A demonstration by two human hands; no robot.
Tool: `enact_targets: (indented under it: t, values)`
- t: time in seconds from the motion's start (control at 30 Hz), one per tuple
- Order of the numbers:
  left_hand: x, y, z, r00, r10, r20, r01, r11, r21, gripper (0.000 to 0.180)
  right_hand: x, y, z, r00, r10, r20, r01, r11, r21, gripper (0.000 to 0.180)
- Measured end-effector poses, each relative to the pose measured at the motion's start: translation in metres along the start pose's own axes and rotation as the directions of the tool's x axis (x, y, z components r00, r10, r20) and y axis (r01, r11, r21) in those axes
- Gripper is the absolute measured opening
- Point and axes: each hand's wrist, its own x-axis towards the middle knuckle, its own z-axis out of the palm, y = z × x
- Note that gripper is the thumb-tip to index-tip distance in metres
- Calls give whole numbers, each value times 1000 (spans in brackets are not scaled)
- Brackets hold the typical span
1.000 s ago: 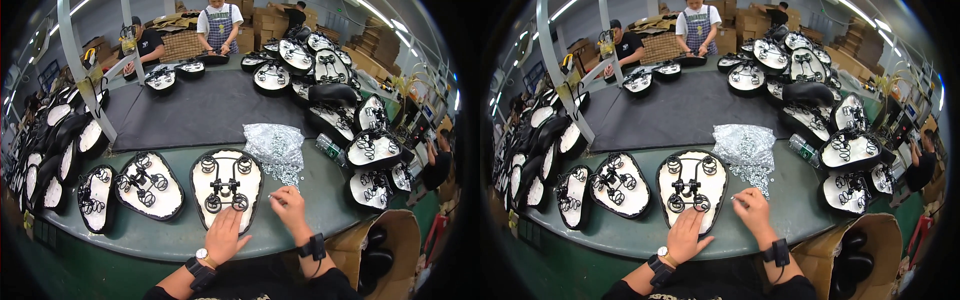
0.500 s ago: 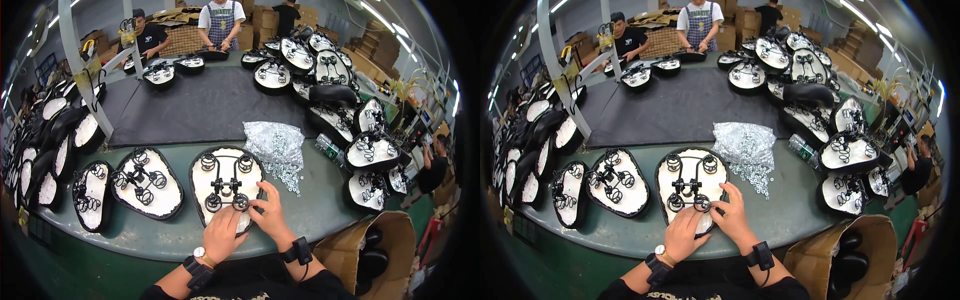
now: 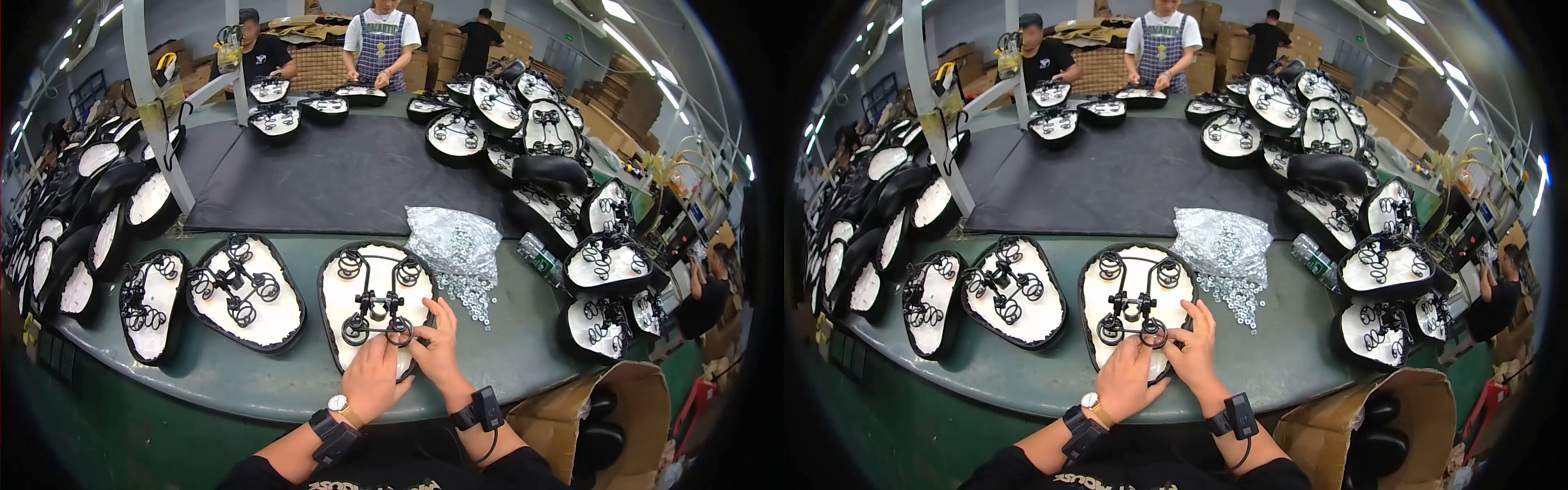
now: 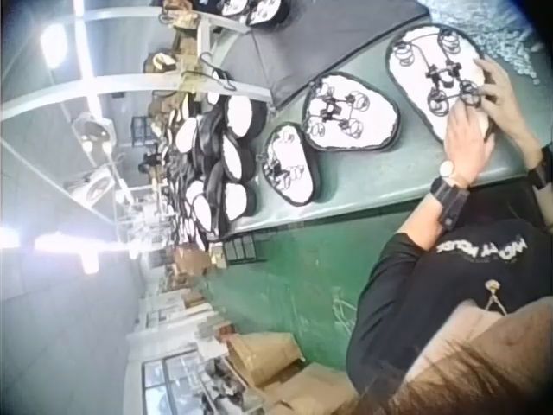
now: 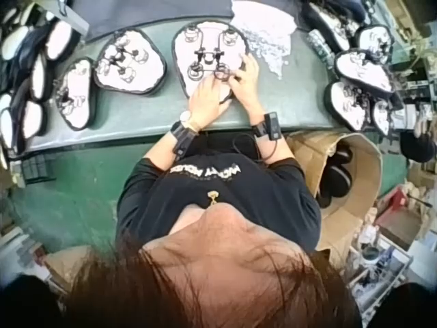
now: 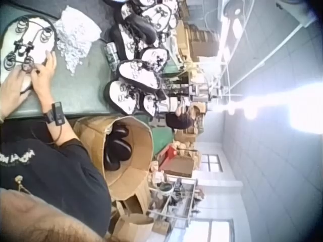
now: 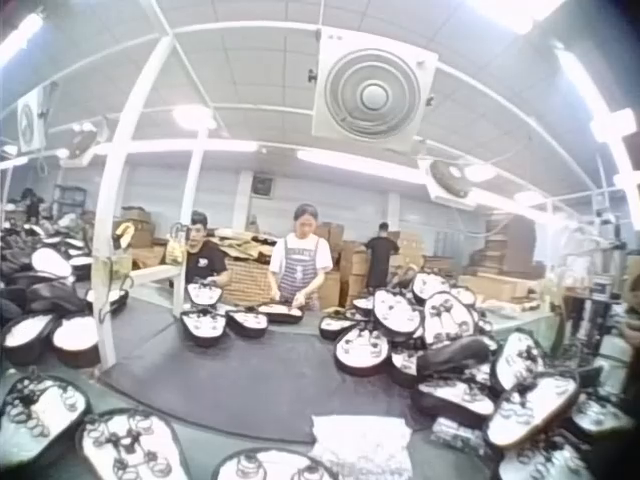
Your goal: The person assembles bicycle saddles by placing seat bases on a workbench, positioning metal spring frames onto them, inserting washers onto the bolts by hand, and placing assembled saddles into a box.
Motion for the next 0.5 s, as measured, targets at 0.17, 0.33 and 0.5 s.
enact_targets:
  t: [0.17, 0.33, 0.5]
  values:
    - [6, 5, -5, 991, -90, 94, 91, 996, -3, 72, 0, 11, -8, 993, -95, 72, 98, 995, -28, 17]
    - [4, 3, -3, 994, -81, 70, 82, 996, -20, 70, -1, 8, -38, 924, -228, 306, 287, 943, -166, 40]
    - [6, 3, -4, 999, -48, 20, 49, 997, -57, 69, 2, -5, -37, 885, -278, 372, 393, 875, -282, 44]
